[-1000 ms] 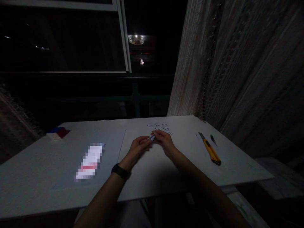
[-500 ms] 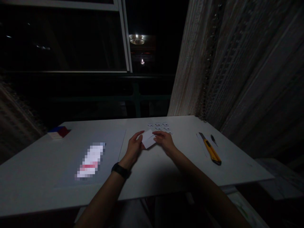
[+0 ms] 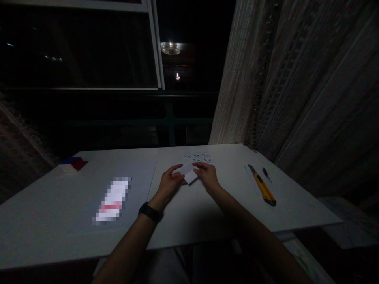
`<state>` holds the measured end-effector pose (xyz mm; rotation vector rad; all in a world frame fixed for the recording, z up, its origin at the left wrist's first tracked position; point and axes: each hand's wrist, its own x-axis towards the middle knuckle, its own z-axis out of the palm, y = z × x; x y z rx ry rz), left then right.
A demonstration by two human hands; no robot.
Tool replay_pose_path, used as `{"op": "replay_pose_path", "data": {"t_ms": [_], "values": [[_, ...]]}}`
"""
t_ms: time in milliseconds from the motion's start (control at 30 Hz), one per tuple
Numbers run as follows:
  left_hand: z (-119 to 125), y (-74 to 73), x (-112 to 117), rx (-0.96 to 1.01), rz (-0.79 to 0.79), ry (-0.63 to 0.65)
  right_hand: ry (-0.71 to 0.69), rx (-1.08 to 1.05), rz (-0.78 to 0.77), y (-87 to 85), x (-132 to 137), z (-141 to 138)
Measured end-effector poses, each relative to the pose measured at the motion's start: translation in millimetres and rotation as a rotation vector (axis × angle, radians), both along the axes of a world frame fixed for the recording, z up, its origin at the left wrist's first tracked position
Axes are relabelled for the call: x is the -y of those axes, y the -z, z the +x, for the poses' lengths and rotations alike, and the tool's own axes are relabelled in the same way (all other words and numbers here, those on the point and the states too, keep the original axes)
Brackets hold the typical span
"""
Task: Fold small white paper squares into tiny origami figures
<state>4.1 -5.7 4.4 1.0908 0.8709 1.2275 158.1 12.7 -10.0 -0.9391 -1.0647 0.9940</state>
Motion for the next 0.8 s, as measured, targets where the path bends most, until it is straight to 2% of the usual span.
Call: {"op": "replay_pose_path", "data": {"t_ms": [200,333,433,600,800], "values": [[-1.9,0.7,-2.2,0.019,0.004,0.021,0.021,0.001,-0.034,0.1,0.3,-0.1],[-0.8,0.4,-2.4,0.001,-0.014,-0.022,0.006,-0.014,-0.047,0.4,-0.8,-1.5],[0.2,-0.4,-2.1,0.001,-0.011,-0.064,-0.044,-0.051,-0.045,0.8,-0.4,-2.1],[-0.2,-2.2,0.1,-0.057,0.056,-0.044,-0.161,-0.061,-0.044,-3.1,5.6,-3.2],[-1.1,-3.6,1.7,-0.085,0.093,-0.024,-0.112,0.024,-0.043,-5.7,6.7,-3.7]]}}
